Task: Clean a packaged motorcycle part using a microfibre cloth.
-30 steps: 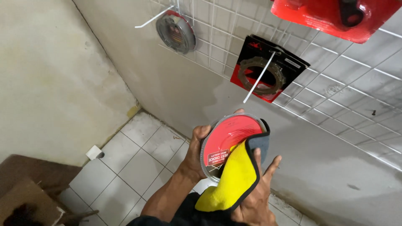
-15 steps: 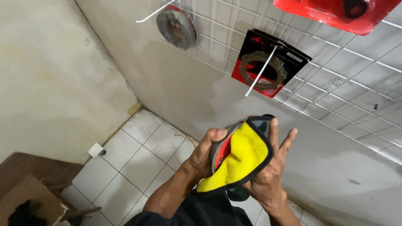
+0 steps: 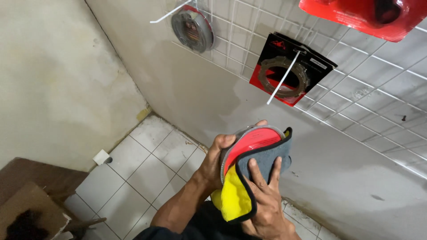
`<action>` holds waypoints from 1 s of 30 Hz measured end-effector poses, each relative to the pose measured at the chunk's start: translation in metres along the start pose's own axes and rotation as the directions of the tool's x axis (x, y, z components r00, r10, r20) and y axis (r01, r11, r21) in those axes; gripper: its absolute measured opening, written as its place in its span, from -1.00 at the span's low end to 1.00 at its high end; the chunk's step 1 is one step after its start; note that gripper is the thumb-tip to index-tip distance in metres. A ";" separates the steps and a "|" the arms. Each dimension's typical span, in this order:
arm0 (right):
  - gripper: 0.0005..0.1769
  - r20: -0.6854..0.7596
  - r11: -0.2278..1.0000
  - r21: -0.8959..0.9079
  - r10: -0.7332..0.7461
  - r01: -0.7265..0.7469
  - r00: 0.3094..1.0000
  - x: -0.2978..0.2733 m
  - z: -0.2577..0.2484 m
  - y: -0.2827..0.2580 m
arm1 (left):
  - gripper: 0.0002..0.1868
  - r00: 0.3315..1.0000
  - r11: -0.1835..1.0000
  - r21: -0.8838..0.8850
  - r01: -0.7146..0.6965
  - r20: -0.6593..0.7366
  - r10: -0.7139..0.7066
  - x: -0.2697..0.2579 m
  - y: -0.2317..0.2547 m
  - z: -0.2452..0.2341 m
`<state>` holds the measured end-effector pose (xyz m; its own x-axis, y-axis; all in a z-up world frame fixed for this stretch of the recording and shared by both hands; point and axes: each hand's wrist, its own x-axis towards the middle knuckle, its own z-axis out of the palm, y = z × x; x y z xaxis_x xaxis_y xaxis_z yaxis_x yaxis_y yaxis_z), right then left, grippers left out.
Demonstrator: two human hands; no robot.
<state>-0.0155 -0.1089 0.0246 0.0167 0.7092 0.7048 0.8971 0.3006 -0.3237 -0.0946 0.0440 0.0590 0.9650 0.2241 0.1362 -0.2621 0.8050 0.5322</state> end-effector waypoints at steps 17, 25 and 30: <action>-0.42 -0.095 0.949 -0.205 0.222 -0.237 0.970 -0.001 0.012 0.015 | -0.02 1.000 0.997 -0.078 0.008 0.009 -0.007 0.006 -0.009 -0.007; -0.39 -0.048 0.972 -0.192 0.127 -0.134 0.991 0.014 0.007 0.020 | -0.08 0.999 0.992 0.126 -0.027 -0.032 0.031 0.006 -0.004 -0.003; -0.37 -0.084 0.952 -0.259 0.149 -0.165 0.985 -0.007 0.020 0.015 | -0.10 0.994 0.981 -0.172 -0.090 0.053 0.100 0.004 0.003 -0.009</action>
<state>-0.0105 -0.0969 0.0022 0.1867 0.6901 0.6993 0.9652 0.0037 -0.2614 -0.0918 0.0522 0.0541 0.9330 0.2740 0.2333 -0.3453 0.8641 0.3662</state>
